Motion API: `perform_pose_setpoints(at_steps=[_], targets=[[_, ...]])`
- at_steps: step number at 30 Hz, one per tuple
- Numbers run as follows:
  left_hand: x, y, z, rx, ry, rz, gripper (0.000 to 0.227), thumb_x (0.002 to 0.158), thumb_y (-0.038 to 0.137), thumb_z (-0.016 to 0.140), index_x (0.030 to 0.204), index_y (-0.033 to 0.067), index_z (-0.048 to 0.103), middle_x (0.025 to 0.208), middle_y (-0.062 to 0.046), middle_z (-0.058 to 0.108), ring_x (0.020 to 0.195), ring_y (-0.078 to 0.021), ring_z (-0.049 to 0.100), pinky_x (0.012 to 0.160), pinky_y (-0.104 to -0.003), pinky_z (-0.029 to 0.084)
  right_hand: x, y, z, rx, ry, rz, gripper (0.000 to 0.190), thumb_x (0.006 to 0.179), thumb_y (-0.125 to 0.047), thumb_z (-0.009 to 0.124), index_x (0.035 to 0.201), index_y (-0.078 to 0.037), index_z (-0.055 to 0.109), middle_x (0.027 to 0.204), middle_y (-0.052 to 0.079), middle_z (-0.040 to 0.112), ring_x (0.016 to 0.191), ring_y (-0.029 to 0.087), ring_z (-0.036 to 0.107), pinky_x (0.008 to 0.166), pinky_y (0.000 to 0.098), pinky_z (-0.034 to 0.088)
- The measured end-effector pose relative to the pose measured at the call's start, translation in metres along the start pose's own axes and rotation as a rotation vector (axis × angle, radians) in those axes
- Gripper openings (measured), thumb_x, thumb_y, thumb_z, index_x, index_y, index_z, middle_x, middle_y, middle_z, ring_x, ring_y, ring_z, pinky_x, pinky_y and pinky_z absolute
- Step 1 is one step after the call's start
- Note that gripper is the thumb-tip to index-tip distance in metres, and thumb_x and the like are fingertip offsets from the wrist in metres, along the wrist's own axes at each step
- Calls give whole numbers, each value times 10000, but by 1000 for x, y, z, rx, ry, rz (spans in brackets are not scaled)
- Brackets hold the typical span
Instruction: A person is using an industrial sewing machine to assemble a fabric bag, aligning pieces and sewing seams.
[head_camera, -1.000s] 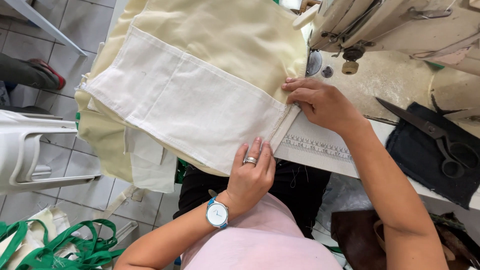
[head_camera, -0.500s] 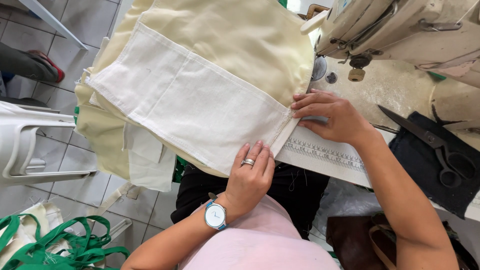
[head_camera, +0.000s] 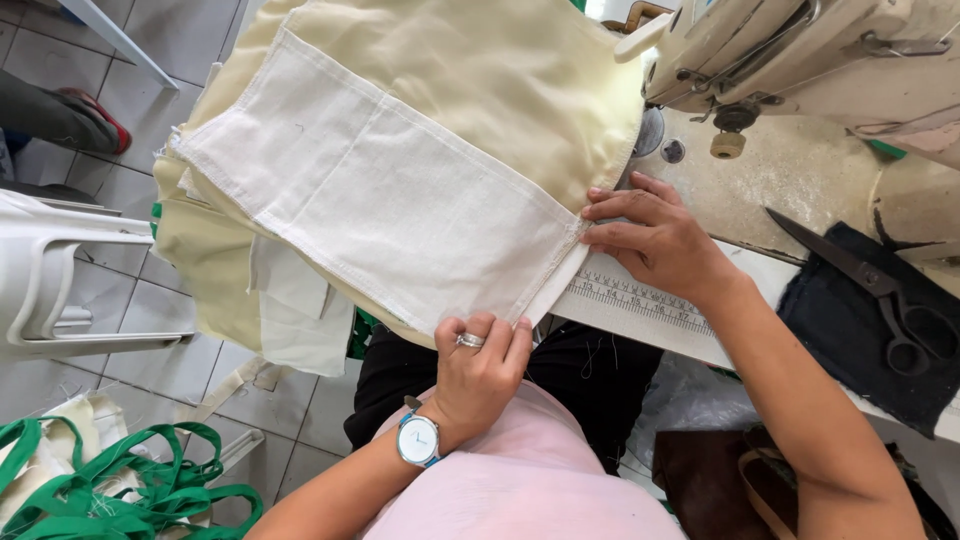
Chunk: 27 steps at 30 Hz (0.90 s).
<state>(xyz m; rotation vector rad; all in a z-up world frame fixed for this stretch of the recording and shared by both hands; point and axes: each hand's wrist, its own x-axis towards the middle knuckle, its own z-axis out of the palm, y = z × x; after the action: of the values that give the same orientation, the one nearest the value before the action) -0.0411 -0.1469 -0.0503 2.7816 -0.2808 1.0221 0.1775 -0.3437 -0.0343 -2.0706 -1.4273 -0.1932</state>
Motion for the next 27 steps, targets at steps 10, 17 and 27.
perform_pose_setpoints(at_steps=[10,17,27], targets=[[-6,-11,-7,-17,-12,-52,117,1008,210,644,927,137,684,808,-5,564,855,-206,591,816,-392,407,9,-5,-2,40,-19,70,42,982,-283,725,977,-277,767,1196,-73,725,1290,114,638,1227,365,293],[3,-15,-11,-16,-93,-155,207,1001,231,617,808,158,596,784,4,510,867,-220,563,835,-394,330,28,6,-3,79,-218,312,126,881,-339,826,855,-228,772,1026,-66,719,1155,168,693,1080,409,418],[25,-17,-19,27,-251,-183,195,899,197,635,724,133,575,760,-25,469,866,-259,525,811,-433,329,54,-13,-11,-78,-409,522,132,818,-306,817,827,-189,758,967,5,695,1026,248,678,934,452,478]])
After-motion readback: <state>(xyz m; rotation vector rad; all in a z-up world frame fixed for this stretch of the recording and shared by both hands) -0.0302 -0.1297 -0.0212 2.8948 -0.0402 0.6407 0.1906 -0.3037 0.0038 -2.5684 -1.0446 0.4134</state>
